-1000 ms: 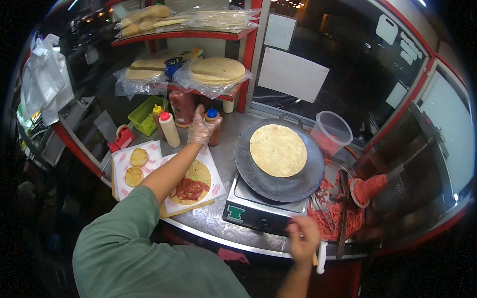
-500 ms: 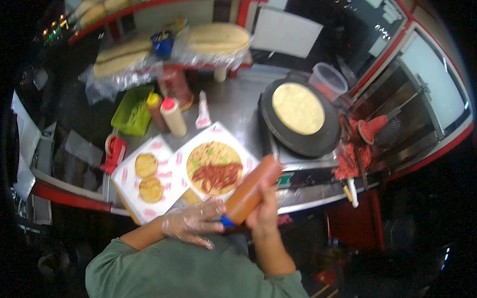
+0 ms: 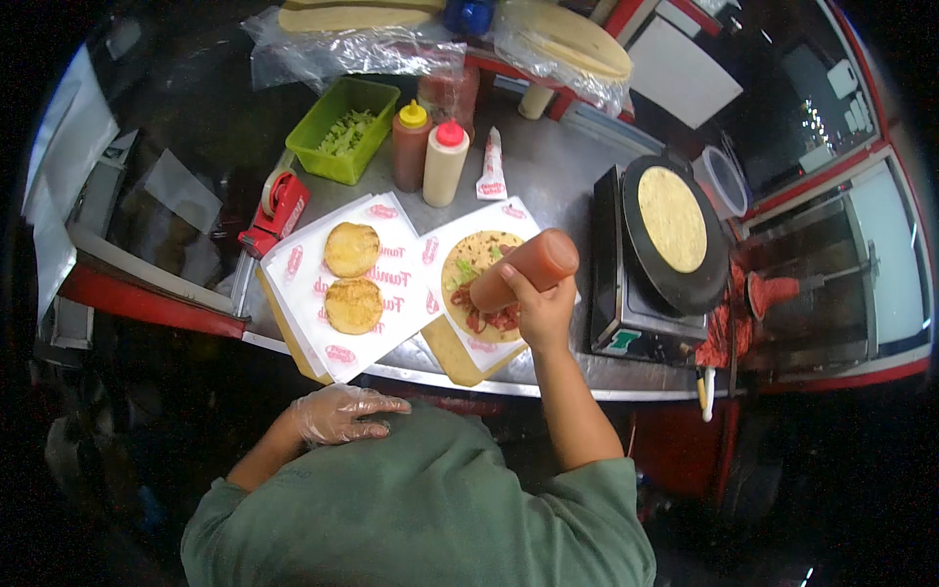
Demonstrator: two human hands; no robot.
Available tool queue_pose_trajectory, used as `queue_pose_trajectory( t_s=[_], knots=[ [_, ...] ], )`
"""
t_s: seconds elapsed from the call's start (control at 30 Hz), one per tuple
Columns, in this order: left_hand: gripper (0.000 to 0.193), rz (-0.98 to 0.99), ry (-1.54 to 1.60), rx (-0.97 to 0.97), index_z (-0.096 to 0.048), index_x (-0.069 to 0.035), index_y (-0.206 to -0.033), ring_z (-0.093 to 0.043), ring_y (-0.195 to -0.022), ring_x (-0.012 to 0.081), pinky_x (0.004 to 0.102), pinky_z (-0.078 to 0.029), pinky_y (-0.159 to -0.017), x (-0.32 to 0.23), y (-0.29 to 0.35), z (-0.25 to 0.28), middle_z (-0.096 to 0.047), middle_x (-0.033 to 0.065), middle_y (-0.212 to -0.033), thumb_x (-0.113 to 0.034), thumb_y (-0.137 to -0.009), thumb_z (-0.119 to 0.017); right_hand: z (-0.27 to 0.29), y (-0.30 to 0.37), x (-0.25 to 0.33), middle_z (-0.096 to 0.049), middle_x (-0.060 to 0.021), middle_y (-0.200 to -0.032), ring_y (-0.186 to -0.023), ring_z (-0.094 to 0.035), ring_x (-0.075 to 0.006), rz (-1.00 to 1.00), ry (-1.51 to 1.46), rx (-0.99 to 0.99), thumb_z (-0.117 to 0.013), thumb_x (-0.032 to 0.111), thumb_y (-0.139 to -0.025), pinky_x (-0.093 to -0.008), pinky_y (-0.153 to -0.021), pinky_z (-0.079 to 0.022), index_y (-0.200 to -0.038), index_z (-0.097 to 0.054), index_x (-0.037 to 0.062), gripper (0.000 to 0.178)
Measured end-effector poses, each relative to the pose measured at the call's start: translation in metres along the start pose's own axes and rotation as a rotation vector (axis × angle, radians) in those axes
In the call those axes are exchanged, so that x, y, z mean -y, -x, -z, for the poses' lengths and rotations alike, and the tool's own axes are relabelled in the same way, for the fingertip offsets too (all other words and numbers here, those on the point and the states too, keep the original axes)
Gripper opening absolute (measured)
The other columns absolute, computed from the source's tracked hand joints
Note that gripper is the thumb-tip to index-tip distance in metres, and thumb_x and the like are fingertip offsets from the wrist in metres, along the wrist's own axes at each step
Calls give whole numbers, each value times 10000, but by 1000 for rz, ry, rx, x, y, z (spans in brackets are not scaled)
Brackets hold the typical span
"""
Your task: The person assembles tacos by placing cooked meat and shredded lettuce on tortillas, adding sauces, and wrapping them in paper. The person uses a spatula to flip tortillas on a griddle and handles condiment bottles to apply sauces.
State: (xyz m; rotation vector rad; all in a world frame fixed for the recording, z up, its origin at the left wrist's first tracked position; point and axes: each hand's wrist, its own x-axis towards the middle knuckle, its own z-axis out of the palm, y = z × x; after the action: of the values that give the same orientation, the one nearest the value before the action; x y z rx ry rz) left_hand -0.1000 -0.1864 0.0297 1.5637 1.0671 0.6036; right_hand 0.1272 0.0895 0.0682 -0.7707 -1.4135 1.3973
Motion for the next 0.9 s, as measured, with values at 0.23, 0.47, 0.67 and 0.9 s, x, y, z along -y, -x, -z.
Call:
queue_pose_trajectory(
  t_s=[0.23, 0.47, 0.67, 0.9],
  knots=[
    [523, 40, 28, -246, -635, -57, -1416, -705, -1187, 319, 406, -535, -1040, -26, -19, -10, -715, 161, -1323, -422, -1041, -659, 7, -3, 16, -701, -167, -1146, -1144, -719, -325, 58, -5, -10, -795, 3, -905, -463, -1035, -567, -1284, -547, -27, 454],
    [514, 103, 37, -117, -620, -68, -1442, -675, -1251, 299, 390, -508, -1084, -38, -49, -16, -696, 156, -1364, -403, -1053, -647, 49, -16, 28, -707, -169, -1132, -1108, -733, -330, 130, -16, -53, -802, 5, -899, -465, -1006, -582, -1259, -566, -38, 433],
    [519, 38, -37, -112, -611, -43, -1437, -692, -1228, 307, 396, -521, -1066, -47, -89, -26, -710, 165, -1341, -399, -1059, -637, 65, -31, 57, -698, -180, -1144, -1097, -742, -344, 161, -206, -270, -783, 2, -926, -444, -1004, -593, -1291, -528, -25, 446],
    [430, 60, 113, -100, -655, -51, -1372, -714, -1184, 241, 372, -529, -1043, -64, -121, -20, -758, 132, -1236, -364, -1080, -619, 77, -37, 61, -733, -175, -1142, -990, -754, -252, 265, -185, -353, -800, 3, -922, -373, -908, -614, -1225, -591, -54, 373]
  ],
)
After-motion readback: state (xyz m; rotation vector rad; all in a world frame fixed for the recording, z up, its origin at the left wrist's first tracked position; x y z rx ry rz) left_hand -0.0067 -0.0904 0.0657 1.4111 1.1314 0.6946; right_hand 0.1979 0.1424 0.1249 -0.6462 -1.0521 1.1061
